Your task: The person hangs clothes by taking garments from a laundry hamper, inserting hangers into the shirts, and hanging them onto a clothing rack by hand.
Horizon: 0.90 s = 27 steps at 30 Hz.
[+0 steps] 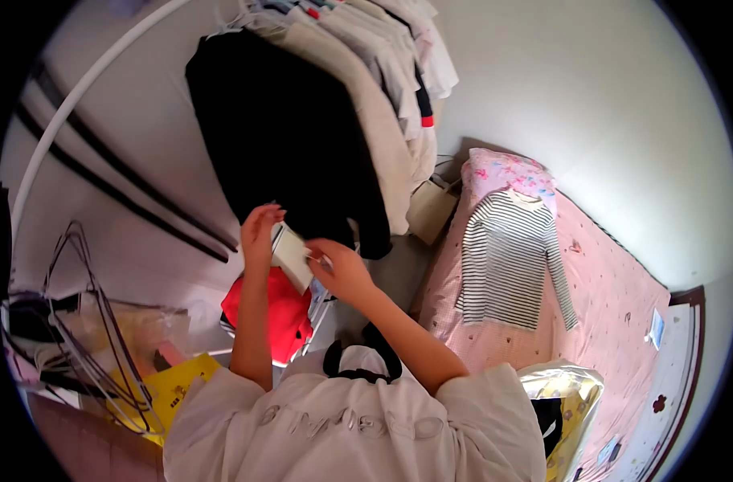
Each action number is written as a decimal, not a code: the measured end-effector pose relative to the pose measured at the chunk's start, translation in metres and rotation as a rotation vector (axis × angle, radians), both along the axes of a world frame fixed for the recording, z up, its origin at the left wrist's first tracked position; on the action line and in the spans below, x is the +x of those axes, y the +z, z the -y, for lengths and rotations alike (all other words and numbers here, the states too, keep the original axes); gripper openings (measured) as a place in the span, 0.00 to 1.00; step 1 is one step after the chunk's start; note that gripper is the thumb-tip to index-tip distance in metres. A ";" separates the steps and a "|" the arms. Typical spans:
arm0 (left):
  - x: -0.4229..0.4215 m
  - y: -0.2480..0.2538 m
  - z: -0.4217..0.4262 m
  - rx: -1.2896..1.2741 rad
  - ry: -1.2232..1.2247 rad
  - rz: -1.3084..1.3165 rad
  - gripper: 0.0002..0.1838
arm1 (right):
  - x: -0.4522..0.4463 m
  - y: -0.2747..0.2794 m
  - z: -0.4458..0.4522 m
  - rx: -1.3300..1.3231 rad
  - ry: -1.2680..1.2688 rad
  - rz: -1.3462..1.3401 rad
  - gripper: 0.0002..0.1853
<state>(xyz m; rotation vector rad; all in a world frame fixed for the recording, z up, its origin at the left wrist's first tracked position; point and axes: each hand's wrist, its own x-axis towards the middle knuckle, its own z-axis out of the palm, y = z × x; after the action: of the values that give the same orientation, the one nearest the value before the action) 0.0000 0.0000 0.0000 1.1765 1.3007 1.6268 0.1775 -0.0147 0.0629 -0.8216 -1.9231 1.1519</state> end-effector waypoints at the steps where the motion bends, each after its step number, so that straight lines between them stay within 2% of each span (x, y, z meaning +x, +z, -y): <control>1: 0.006 -0.008 -0.004 -0.006 -0.005 -0.012 0.12 | 0.000 0.009 0.003 -0.007 0.017 0.004 0.16; 2: 0.008 -0.025 -0.013 0.157 -0.231 0.275 0.08 | -0.013 0.023 0.006 0.129 0.090 -0.063 0.20; 3: 0.011 -0.032 0.006 0.085 -0.024 0.163 0.07 | -0.056 0.045 0.035 0.287 0.170 -0.170 0.24; 5: 0.016 -0.041 0.019 -0.011 -0.078 0.040 0.07 | -0.102 0.099 0.068 0.507 0.500 -0.381 0.36; 7: 0.036 -0.041 0.028 -0.064 -0.130 0.012 0.07 | -0.130 0.146 0.104 0.694 0.740 -0.505 0.33; 8: 0.040 -0.041 0.031 -0.091 -0.161 -0.010 0.07 | -0.143 0.149 0.120 0.767 0.783 -0.642 0.29; 11: 0.046 -0.043 0.037 -0.125 -0.201 -0.042 0.07 | -0.167 0.135 0.145 0.805 0.769 -0.528 0.20; 12: 0.046 -0.043 0.040 -0.136 -0.226 -0.068 0.09 | -0.172 0.123 0.147 0.797 0.632 -0.417 0.15; 15: 0.043 -0.043 0.048 -0.163 -0.215 -0.068 0.09 | -0.173 0.100 0.131 0.761 0.450 0.010 0.15; 16: 0.042 -0.044 0.049 -0.181 -0.214 -0.045 0.08 | -0.172 0.097 0.128 0.709 0.395 -0.009 0.24; 19: 0.040 -0.056 0.045 -0.182 -0.228 0.018 0.08 | -0.174 0.111 0.145 0.163 0.623 -0.338 0.40; 20: 0.040 -0.064 0.040 -0.148 -0.241 0.034 0.08 | -0.185 0.108 0.160 0.162 0.630 -0.379 0.49; 23: 0.042 -0.060 0.038 -0.123 -0.275 0.029 0.08 | -0.185 0.142 0.179 -0.105 0.835 -0.007 0.51; 24: 0.042 -0.058 0.038 -0.127 -0.285 0.018 0.08 | -0.190 0.138 0.187 -0.165 0.756 -0.099 0.39; 27: 0.039 -0.062 0.038 -0.121 -0.261 0.014 0.08 | -0.205 0.127 0.184 -0.089 0.880 0.000 0.22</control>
<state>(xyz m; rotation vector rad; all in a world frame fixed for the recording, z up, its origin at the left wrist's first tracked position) 0.0386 -0.0380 -0.0616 1.2039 1.1657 1.3479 -0.0271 -0.1987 0.1899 0.0411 -2.3088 1.7292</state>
